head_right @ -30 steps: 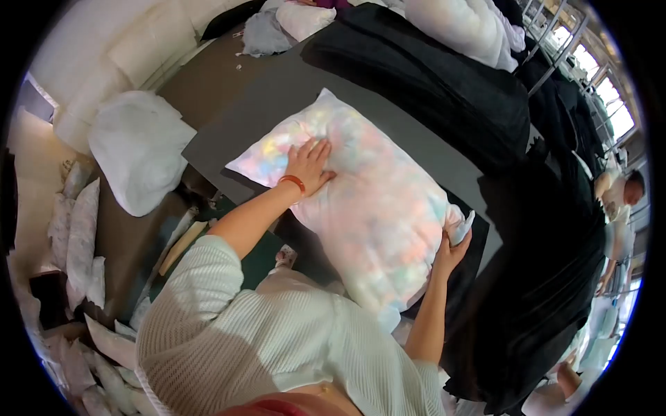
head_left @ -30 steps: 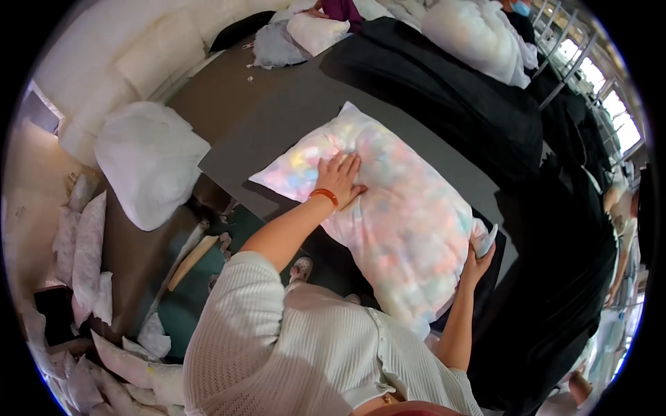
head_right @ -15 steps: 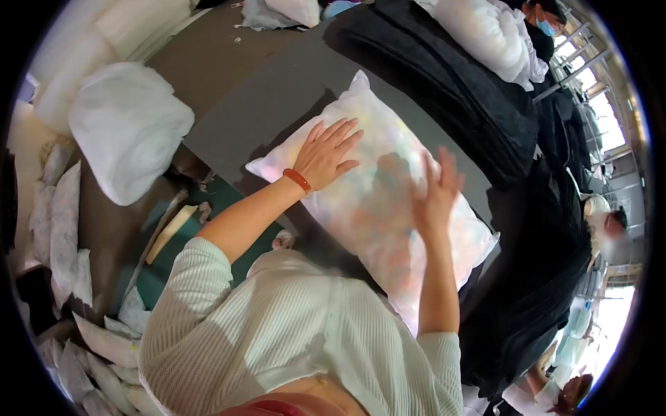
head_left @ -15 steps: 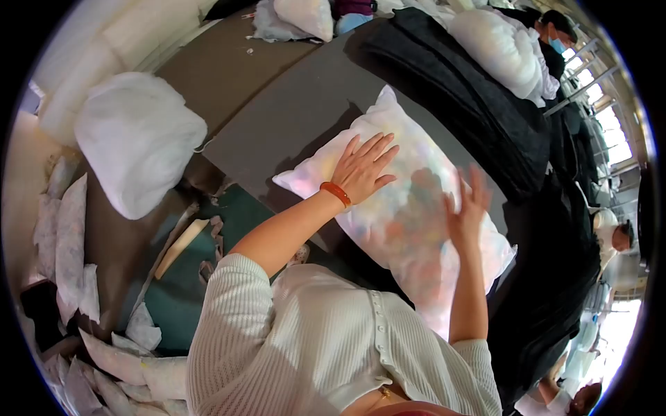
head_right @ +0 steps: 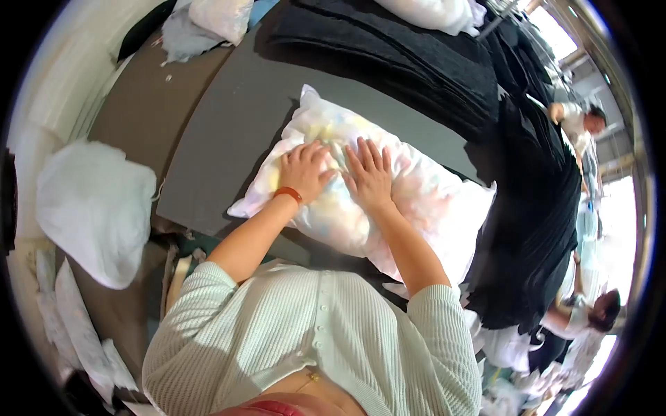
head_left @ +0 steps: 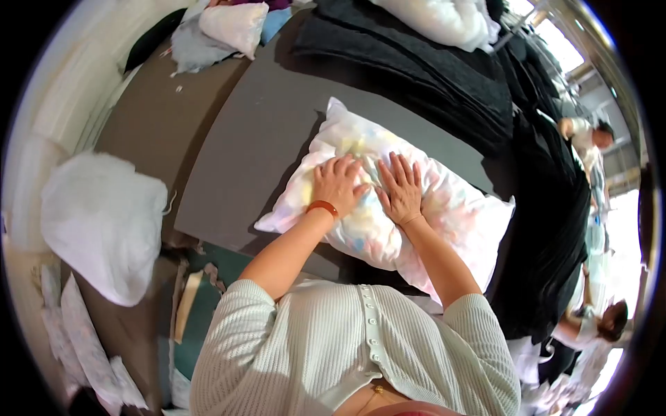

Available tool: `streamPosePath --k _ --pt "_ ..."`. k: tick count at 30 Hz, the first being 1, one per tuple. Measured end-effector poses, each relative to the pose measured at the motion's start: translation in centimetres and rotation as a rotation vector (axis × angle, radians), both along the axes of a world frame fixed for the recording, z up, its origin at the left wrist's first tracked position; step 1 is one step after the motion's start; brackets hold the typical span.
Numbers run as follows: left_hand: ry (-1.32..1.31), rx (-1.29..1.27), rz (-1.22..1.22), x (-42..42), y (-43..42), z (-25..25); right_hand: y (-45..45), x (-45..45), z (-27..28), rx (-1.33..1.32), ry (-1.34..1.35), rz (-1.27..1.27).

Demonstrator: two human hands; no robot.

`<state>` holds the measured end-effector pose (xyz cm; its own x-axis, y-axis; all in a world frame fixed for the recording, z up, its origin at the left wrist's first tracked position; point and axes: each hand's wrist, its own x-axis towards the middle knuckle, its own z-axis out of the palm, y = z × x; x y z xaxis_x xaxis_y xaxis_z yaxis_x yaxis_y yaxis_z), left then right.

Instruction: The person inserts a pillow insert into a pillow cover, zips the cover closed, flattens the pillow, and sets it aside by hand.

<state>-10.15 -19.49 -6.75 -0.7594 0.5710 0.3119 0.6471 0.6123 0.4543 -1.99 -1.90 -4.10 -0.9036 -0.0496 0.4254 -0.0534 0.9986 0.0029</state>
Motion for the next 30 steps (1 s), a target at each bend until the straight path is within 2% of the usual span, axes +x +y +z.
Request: streamPosePath --k 1,2,4,5,6,8,9,11,13,15,17,18,20,22,24,25,27,29,30 --pt "-0.009 0.088 0.060 -1.2 -0.2 1.1 0.1 0.3 0.1 -0.015 -0.009 0.023" --pt "0.024 0.324 0.111 -3.4 -0.7 -0.6 0.1 0.5 0.1 -0.028 -0.018 0.051" --pt "-0.008 0.261 0.384 -6.8 -3.0 -0.9 -0.4 0.9 0.4 -0.064 -0.010 0.031" --pt "-0.385 0.278 0.430 -9.1 -3.9 -2.8 -0.9 1.3 0.8 -0.064 -0.022 0.028" --pt "-0.958 0.439 0.352 -10.1 -5.0 -2.7 -1.4 1.5 1.4 -0.061 -0.023 0.032" --pt "-1.451 0.757 0.320 -9.6 -5.5 -5.6 -2.0 2.6 2.5 -0.058 -0.024 0.024" --pt "-1.445 0.754 0.302 -8.8 -6.1 -4.9 -2.1 3.4 2.8 -0.155 -0.007 0.022" --pt "-1.655 0.962 -0.055 -6.0 -7.6 -1.8 -3.9 5.3 3.6 -0.253 0.101 -0.041" --pt "-1.682 0.968 -0.125 -4.3 -8.2 3.0 -5.7 7.5 5.3 -0.350 0.089 -0.026" --pt "-1.737 0.923 -0.316 -4.7 -7.1 4.6 -7.1 8.7 6.5 -0.386 0.030 -0.013" --pt "-1.764 0.854 -0.487 -5.4 -5.6 5.4 -8.6 8.6 6.9 -1.016 -0.259 -0.154" --pt "-1.770 0.840 -0.546 -5.4 -5.0 5.8 -8.7 8.2 7.7 -1.017 -0.242 -0.166" --pt "-1.775 0.838 -0.622 -4.3 -3.7 5.9 -8.6 7.0 10.2 -1.667 -0.473 -0.249" --pt "-1.703 0.906 -0.579 -1.9 -2.6 5.7 -8.3 5.3 11.0 -1.732 -0.453 -0.233" --pt "-1.446 0.908 -0.521 0.8 -1.4 4.5 -7.8 4.2 9.3 -1.753 -0.610 -0.473" --pt "-0.970 0.676 -0.534 1.5 -1.0 3.4 -7.8 4.2 8.2 -1.771 -0.582 -0.479" --pt "-0.482 0.444 -0.543 1.9 -0.7 2.3 -7.7 4.0 7.0 -1.868 -0.339 -0.609" --pt "-0.718 0.396 -0.532 2.1 -1.5 1.8 -7.8 4.4 6.7 -1.933 -0.249 -0.593" --pt "-0.716 0.394 -0.532 1.9 -1.5 1.4 -7.9 4.4 6.7 -1.982 -0.175 -0.570"
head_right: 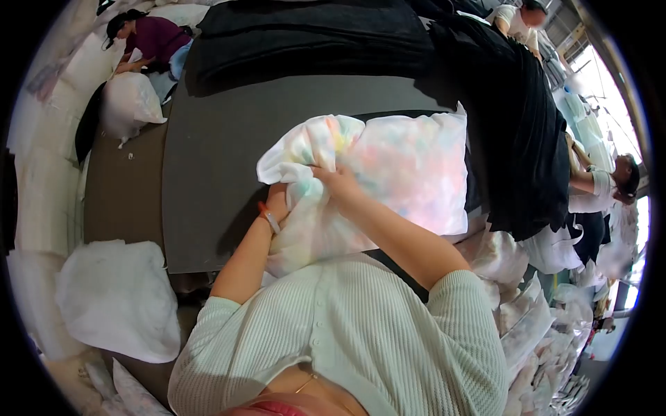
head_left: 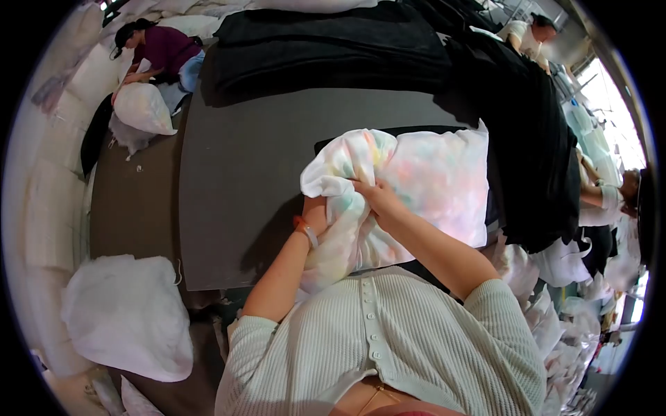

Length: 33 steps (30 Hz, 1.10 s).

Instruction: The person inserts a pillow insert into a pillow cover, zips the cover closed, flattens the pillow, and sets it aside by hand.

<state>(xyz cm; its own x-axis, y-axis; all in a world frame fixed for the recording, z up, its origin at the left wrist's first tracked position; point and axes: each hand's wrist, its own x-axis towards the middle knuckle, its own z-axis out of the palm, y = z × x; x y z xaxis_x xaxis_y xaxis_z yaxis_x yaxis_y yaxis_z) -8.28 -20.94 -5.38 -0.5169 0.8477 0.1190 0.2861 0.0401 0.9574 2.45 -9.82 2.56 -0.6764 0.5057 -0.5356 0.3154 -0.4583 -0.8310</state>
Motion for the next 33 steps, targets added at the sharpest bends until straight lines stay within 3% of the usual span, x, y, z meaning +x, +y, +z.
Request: streamPosePath --k 4,7,11,14,18,19,21,23,25,26,28,30,31,32,33 --pt "-0.797 0.189 -0.053 -0.6 -0.4 -1.2 -1.0 0.0 -1.1 -0.220 0.183 -0.048" --pt "-1.165 0.275 -0.101 -0.7 -1.1 -0.9 -2.6 -1.3 -2.0 -0.646 0.534 0.010" --pt "-1.438 0.386 -0.078 -1.1 -2.3 -0.6 -1.6 -3.0 -5.4 -0.524 0.587 0.271" --pt "-1.536 0.451 -0.042 -1.4 -2.7 -0.4 0.1 -2.2 -4.4 -0.488 0.573 0.351" --pt "-1.250 0.400 -0.021 -4.0 -2.2 0.0 0.5 -0.9 -4.3 -0.414 0.587 0.469" --pt "-1.006 0.313 -0.086 -4.7 -1.6 -0.7 -0.2 -0.6 -2.8 -0.348 0.531 0.457" --pt "-1.071 0.373 -0.182 -4.9 -1.9 -1.2 0.5 -0.1 -2.5 -0.285 0.416 0.442" --pt "-1.017 0.454 -0.131 -3.6 -1.3 -0.7 2.4 0.4 -1.4 -0.214 0.315 0.417" --pt "-0.967 0.522 -0.083 -2.9 -0.8 0.3 4.5 1.0 2.3 0.159 0.070 0.422" --pt "-1.022 0.509 -0.082 -2.4 -1.0 1.0 4.9 0.9 3.3 0.346 0.154 0.358" --pt "-1.082 0.505 -0.083 -2.0 -0.3 0.5 4.0 0.2 6.4 0.301 0.112 0.304" --pt "-0.692 0.371 -0.151 -2.3 1.0 -1.4 3.7 -1.5 5.3 -0.102 0.109 0.459" --pt "-0.235 0.217 -0.046 -1.9 0.7 -0.7 2.7 -2.5 5.7 -0.094 -0.012 0.432" --pt "-0.391 0.211 0.009 -1.2 0.1 -0.9 1.8 -3.2 5.3 -0.094 -0.013 0.430" --pt "-0.287 0.161 0.037 -1.5 0.1 -2.5 0.8 -3.7 4.3 -0.041 -0.020 0.317"
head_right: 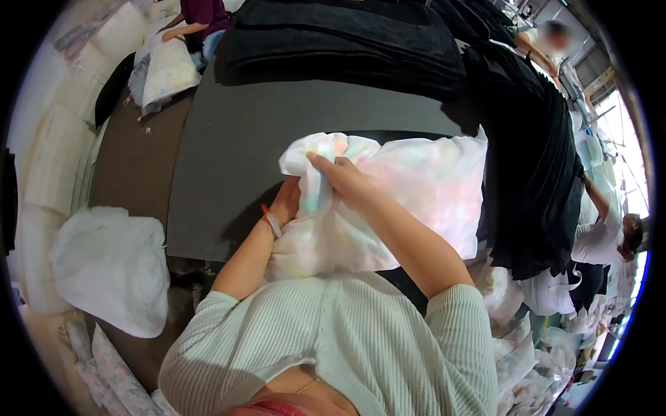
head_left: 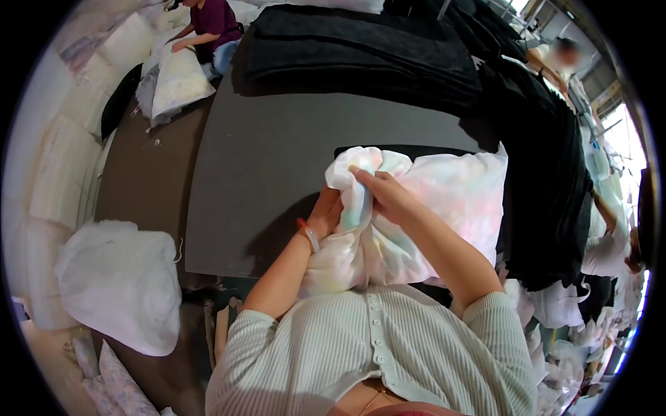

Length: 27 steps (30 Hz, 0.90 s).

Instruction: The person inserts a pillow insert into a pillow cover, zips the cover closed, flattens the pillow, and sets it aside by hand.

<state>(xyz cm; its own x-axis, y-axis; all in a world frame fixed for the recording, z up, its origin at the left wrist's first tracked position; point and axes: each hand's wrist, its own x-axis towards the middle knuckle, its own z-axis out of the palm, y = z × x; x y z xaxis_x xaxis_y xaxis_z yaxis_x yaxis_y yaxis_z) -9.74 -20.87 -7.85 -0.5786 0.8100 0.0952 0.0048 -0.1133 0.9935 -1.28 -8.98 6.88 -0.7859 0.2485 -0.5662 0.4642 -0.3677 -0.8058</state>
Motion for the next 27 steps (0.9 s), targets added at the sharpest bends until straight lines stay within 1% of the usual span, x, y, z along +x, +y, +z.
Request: streamPosePath --k 1,2,3,4,5,6,8,9,11,12,14,15,17,18,20,21,23,24,25,26,27 --pt "0.045 -0.030 0.012 0.0 -0.1 -0.6 -0.4 -0.2 -1.2 0.052 -0.004 -0.114" --pt "0.091 -0.060 0.024 0.1 -0.3 -1.2 0.0 -0.3 -2.8 -0.005 -0.015 -0.180" --pt "-0.005 -0.015 0.032 0.3 -0.2 -0.2 0.3 -0.4 -4.0 -0.001 -0.020 -0.177" --pt "-0.101 0.032 0.041 0.4 0.1 0.3 0.6 -0.3 -4.7 -0.138 0.077 -0.223" --pt "-0.109 0.036 0.047 0.3 0.2 0.2 0.8 0.0 -5.5 -0.277 0.170 -0.269" --pt "-0.312 0.044 -0.065 -0.1 0.1 0.0 0.7 0.2 -5.7 -0.276 0.163 -0.267" --pt "-0.492 0.049 -0.159 -0.3 0.3 -0.3 0.4 0.3 -6.0 -0.608 0.255 -0.260" --pt "-0.582 0.046 -0.201 -0.4 0.4 -0.5 0.2 0.4 -6.9 -0.608 0.257 -0.257" --pt "-0.737 0.053 -0.245 -0.2 0.1 -0.5 -0.1 0.4 -9.2 -0.824 0.416 -0.232" --pt "-0.786 0.069 -0.238 -0.1 0.1 -0.5 -0.2 0.2 -9.5 -0.830 0.420 -0.228" --pt "-0.870 0.104 -0.199 0.2 0.3 -0.4 -0.3 0.3 -9.9 -0.850 0.526 -0.091" --pt "-0.893 0.120 -0.178 0.2 0.5 -0.2 -0.2 0.2 -9.6 -0.855 0.528 -0.094" --pt "-0.925 0.146 -0.140 0.2 0.6 0.0 0.3 0.4 -9.1 -0.746 0.679 0.026" --pt "-0.924 0.161 -0.118 0.0 0.5 0.2 0.5 0.4 -8.5 -0.743 0.687 0.020" --pt "-0.919 0.190 -0.063 -0.4 0.0 0.5 0.5 0.7 -7.5 -0.489 0.718 0.123" --pt "-0.902 0.210 -0.030 -0.8 -0.6 0.6 0.7 0.8 -7.8 -0.488 0.729 0.112" --pt "-0.854 0.272 0.041 -1.8 -2.2 0.3 1.4 1.2 -8.4 -0.422 0.613 0.002" --pt "-0.829 0.314 0.072 -2.4 -3.1 0.1 1.1 1.9 -5.6 -0.310 0.571 -0.017" --pt "-0.823 0.351 0.084 -2.9 -4.0 0.1 1.6 2.4 -4.4 -0.307 0.585 -0.037" --pt "-0.885 0.383 0.118 -2.5 -4.6 4.3 2.5 3.3 -3.6 -0.065 0.575 0.077" --pt "-0.949 0.414 0.154 -2.3 -4.8 6.9 3.5 4.3 -2.9 0.177 0.549 0.188"
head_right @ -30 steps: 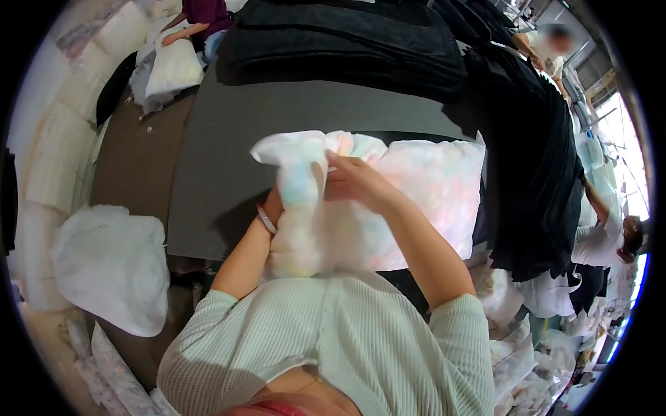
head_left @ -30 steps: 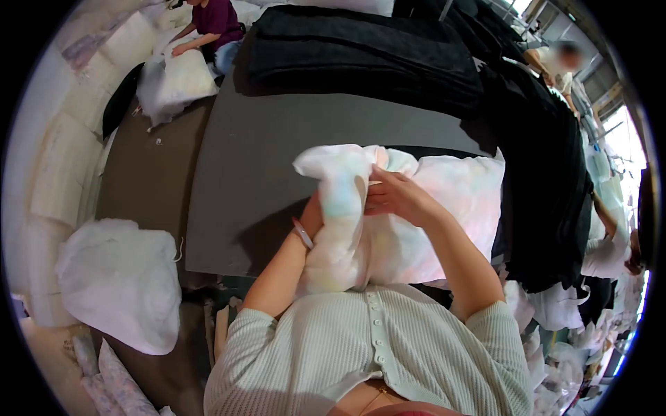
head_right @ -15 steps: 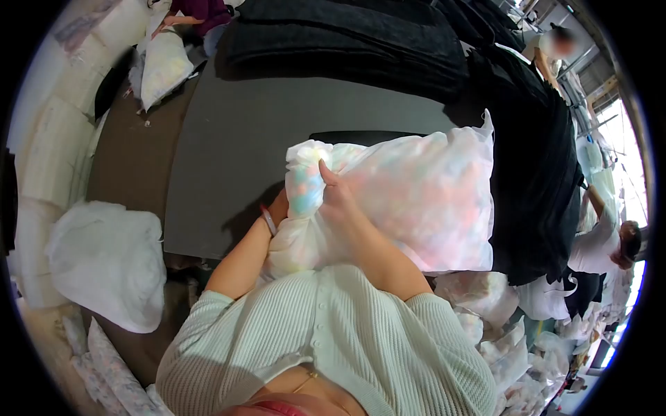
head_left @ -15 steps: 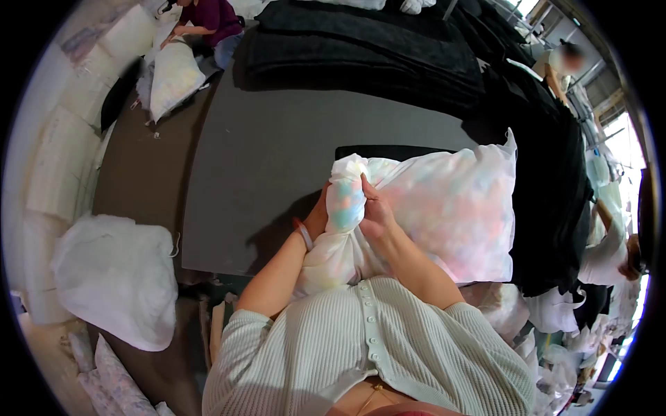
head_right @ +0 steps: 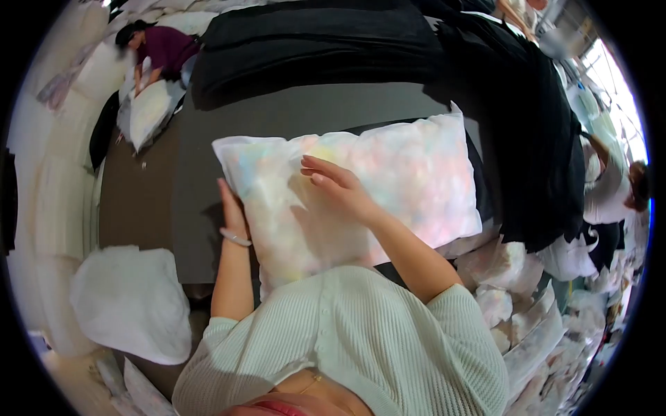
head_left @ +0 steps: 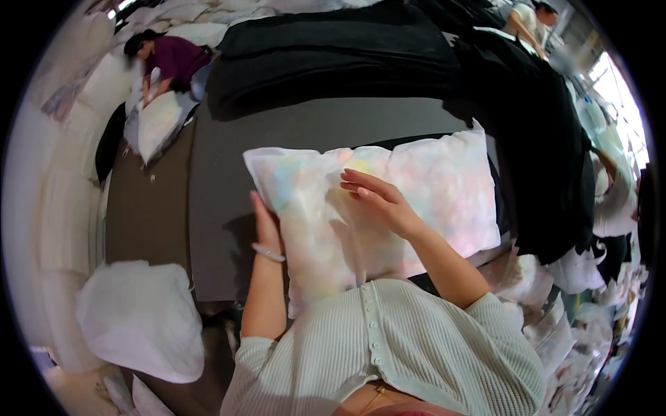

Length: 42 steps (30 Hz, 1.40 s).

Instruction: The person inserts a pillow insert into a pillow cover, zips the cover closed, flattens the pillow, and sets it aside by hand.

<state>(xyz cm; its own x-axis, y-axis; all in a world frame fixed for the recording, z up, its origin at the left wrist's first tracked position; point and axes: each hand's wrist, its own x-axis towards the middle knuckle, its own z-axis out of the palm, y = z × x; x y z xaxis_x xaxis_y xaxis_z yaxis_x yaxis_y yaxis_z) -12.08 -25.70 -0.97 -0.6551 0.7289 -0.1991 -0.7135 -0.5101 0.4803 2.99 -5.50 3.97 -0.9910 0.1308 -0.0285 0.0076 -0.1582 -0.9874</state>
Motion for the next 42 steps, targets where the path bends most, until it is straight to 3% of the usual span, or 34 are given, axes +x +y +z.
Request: streamPosePath --k 1,3,4,6,7,8,10,12,14,16,17,19,20,24,31,35,37,39,40,42 --pt "0.002 -0.001 -0.022 -0.6 -0.2 -0.3 0.8 1.0 0.7 -0.001 0.002 -0.022" --pt "0.591 -0.500 0.184 -1.6 -0.9 -1.5 2.2 3.1 1.6 0.703 0.118 -0.212" --pt "0.591 -0.503 0.177 -1.5 -0.8 -0.6 3.2 3.9 0.9 0.698 0.114 -0.217" --pt "0.904 -1.250 0.156 -1.6 -1.2 1.3 5.0 5.5 -1.3 1.548 -0.130 -0.383" --pt "1.199 -1.265 0.453 -1.4 -1.0 1.5 5.6 6.8 -1.6 1.566 -0.146 -0.420" --pt "1.205 -1.256 0.462 -1.5 -0.1 2.0 6.5 7.8 -1.6 1.594 -0.159 -0.452" --pt "1.763 -1.063 0.693 1.4 1.8 5.5 7.2 8.9 -1.2 1.628 -0.223 -0.456" --pt "1.962 -0.809 0.335 4.7 5.1 6.0 7.7 8.8 -0.8 1.734 -0.267 -0.528" --pt "2.158 -0.862 -0.198 7.6 8.7 2.8 8.7 8.9 -3.5 1.713 -0.295 -0.546" --pt "2.217 -0.960 -0.213 7.2 11.5 -5.5 9.3 9.1 -6.5 1.660 -0.298 -0.616" --pt "2.223 -0.960 -0.206 6.0 12.9 -5.1 10.0 8.4 -7.8 1.707 -0.222 -0.679" --pt "2.246 -1.167 -0.497 4.8 14.3 -4.5 10.4 5.8 -7.3 1.718 -0.242 -0.699" --pt "2.191 -1.085 -0.333 3.8 14.7 -5.3 10.7 4.7 -7.0 1.745 -0.238 -0.722" --pt "2.126 -1.100 -0.393 3.1 15.1 -4.5 11.3 2.9 -6.5 1.768 -0.308 -0.685" --pt "2.252 -1.010 -0.379 8.9 7.6 -3.0 4.9 10.3 -6.8 1.633 -0.202 -0.207" --pt "2.303 -1.088 -0.421 8.5 10.3 -3.6 6.8 10.7 -7.3 1.613 -0.202 -0.066" --pt "2.344 -1.171 -0.463 6.0 13.8 -2.1 10.8 7.0 -3.4 1.617 -0.224 0.059" --pt "2.011 -1.454 -0.635 4.4 17.2 1.4 15.2 5.1 -1.7 1.635 -0.244 0.178" --pt "2.002 -1.467 -0.630 4.8 18.0 2.3 17.3 4.8 -1.6 1.651 -0.180 0.116" --pt "2.256 -1.264 -0.156 6.5 19.7 2.9 19.3 5.8 -2.8 1.650 -0.126 0.067"
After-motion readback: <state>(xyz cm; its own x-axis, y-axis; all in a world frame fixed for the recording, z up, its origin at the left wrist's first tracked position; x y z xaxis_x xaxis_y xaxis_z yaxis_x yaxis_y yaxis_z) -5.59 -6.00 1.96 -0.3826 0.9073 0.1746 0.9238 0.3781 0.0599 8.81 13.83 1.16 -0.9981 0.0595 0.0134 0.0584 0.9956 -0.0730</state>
